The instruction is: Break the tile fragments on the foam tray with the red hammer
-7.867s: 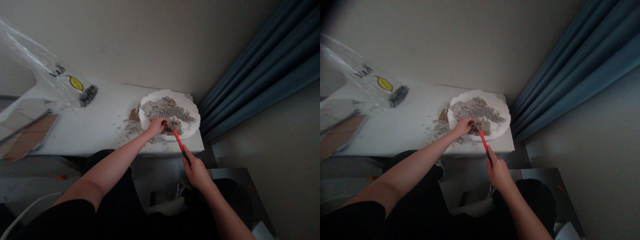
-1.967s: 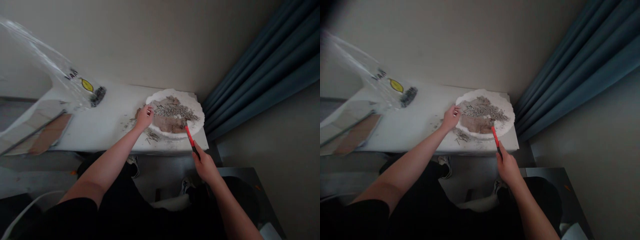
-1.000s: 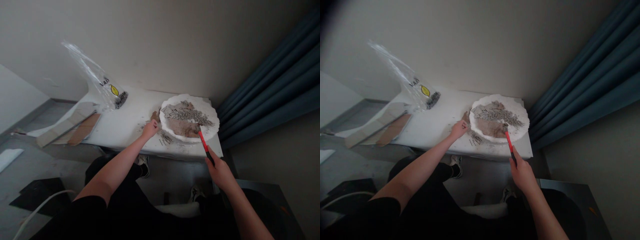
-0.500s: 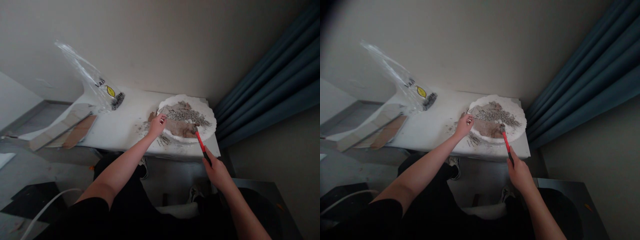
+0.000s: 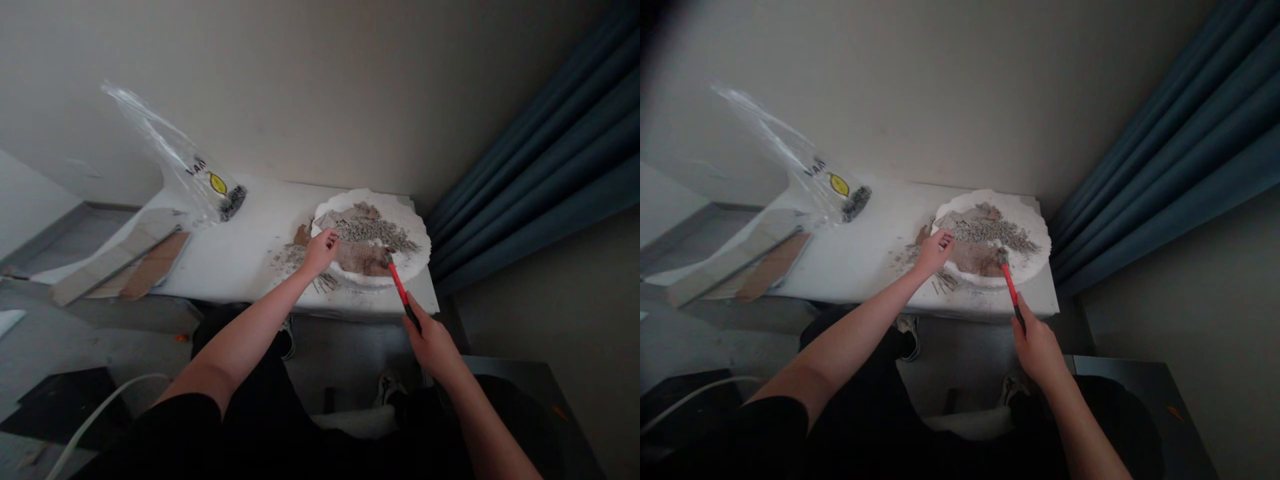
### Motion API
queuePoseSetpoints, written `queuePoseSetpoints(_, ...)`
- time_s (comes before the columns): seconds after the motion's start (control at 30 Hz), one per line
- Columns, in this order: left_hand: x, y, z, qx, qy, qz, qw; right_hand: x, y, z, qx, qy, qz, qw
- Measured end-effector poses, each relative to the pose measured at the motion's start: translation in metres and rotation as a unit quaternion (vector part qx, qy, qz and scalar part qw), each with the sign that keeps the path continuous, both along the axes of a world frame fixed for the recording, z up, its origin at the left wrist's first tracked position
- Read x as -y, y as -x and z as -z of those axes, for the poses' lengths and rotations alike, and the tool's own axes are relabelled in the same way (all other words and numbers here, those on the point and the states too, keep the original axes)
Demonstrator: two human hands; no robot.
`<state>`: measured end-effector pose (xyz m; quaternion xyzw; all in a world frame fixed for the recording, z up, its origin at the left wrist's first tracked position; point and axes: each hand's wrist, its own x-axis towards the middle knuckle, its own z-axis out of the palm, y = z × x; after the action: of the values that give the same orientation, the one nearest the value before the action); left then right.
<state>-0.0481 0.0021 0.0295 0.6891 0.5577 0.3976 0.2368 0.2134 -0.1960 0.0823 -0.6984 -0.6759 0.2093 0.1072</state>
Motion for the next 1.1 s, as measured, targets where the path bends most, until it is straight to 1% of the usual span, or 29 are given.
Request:
queuePoseSetpoints(0.23,-0.001,-0.003,0.002,0.003,0.007,0.011,1.0,0.0,0.001,0.0,0.015,0.007,0.001,1.0)
queuePoseSetpoints(0.53,0.002,-0.011,-0.003,-0.006,0.018,0.019,1.0,0.0,-0.001,0.001,0.028,-0.001,-0.003,1.0)
queuePoseSetpoints(0.73,0.0,-0.011,0.001,-0.008,0.014,0.026,1.0,-0.001,0.0,0.0,0.041,0.005,-0.002,0.999)
queuePoseSetpoints(0.9,0.0,-0.011,0.001,0.0,0.006,0.029,1.0,-0.001,0.001,-0.002,0.031,0.011,-0.002,0.999)
queuePoseSetpoints(1.1,0.0,-0.012,0.004,0.007,0.017,0.038,0.999,0.0,0.002,-0.003,0.035,0.004,-0.005,0.999)
